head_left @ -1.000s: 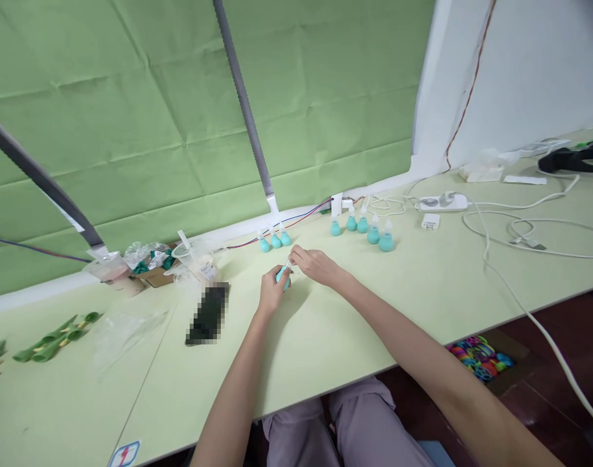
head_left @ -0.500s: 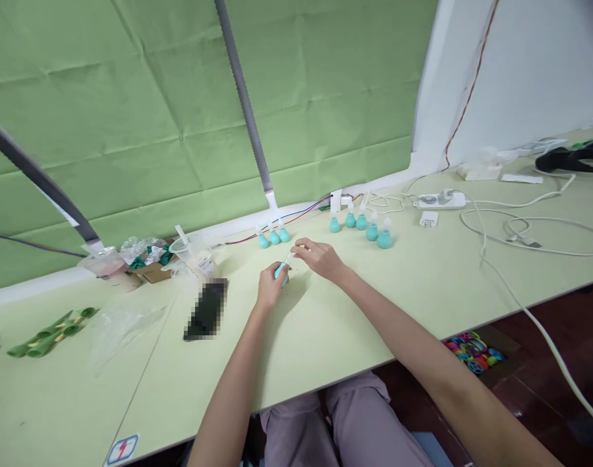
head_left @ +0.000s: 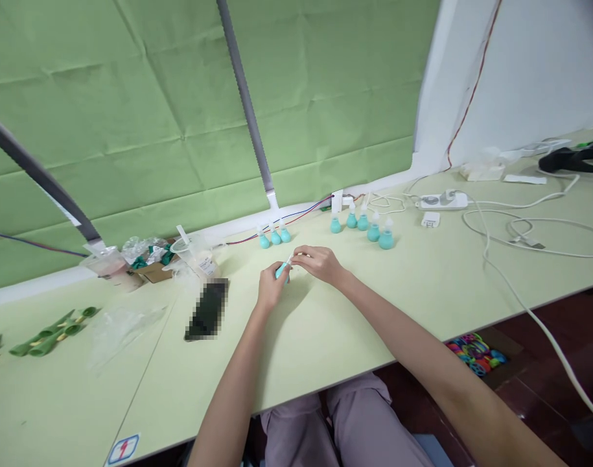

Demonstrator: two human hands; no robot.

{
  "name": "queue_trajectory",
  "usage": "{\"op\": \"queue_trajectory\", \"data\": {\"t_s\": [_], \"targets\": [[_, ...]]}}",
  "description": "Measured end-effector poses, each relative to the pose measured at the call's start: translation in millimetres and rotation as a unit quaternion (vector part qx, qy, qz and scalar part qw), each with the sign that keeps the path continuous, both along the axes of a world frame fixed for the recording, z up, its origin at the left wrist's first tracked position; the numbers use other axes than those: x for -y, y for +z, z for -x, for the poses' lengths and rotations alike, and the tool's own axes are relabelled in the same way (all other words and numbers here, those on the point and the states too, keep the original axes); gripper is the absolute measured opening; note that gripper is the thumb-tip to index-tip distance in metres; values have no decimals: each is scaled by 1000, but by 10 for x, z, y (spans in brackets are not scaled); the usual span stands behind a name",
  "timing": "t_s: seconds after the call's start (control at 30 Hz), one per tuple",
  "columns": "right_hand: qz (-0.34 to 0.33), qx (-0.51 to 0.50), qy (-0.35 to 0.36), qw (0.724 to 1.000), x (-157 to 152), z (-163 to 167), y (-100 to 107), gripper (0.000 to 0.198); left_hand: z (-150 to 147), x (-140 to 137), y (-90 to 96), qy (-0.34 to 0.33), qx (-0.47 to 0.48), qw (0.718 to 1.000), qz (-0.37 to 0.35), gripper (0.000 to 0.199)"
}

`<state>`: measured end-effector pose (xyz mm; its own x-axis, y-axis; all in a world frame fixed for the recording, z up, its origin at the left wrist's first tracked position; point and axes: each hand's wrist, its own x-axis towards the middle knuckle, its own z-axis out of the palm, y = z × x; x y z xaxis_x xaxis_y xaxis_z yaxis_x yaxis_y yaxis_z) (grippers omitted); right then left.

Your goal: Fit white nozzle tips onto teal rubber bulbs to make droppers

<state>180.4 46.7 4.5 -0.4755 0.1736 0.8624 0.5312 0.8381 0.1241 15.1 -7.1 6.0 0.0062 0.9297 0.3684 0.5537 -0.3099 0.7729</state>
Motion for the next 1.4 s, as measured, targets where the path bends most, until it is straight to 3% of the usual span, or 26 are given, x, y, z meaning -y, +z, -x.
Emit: {"op": "queue_trajectory", "data": {"t_s": [0.33, 0.67, 0.87, 1.0, 1.17, 1.4], "targets": [[12, -22, 2, 1000, -13, 8, -41, 19, -17, 1, -12, -7, 28, 1000, -1, 39], [63, -28, 26, 997, -10, 51, -14, 22, 3, 14, 8, 12, -28, 999, -17, 40], [40, -48, 10, 998, -33, 52, -76, 18, -27, 25, 34, -6, 37, 999, -2, 42], [-11, -20, -2, 1000, -62, 16, -92, 19, -41, 43, 40, -24, 47, 999, 12, 42], [-33, 53, -15, 998, -93, -17, -81, 23, -16, 39, 51, -20, -36, 999, 6, 39], [21, 146, -28, 989, -40, -1, 34, 22, 64, 14, 65, -6, -100, 995, 2, 36]]}}
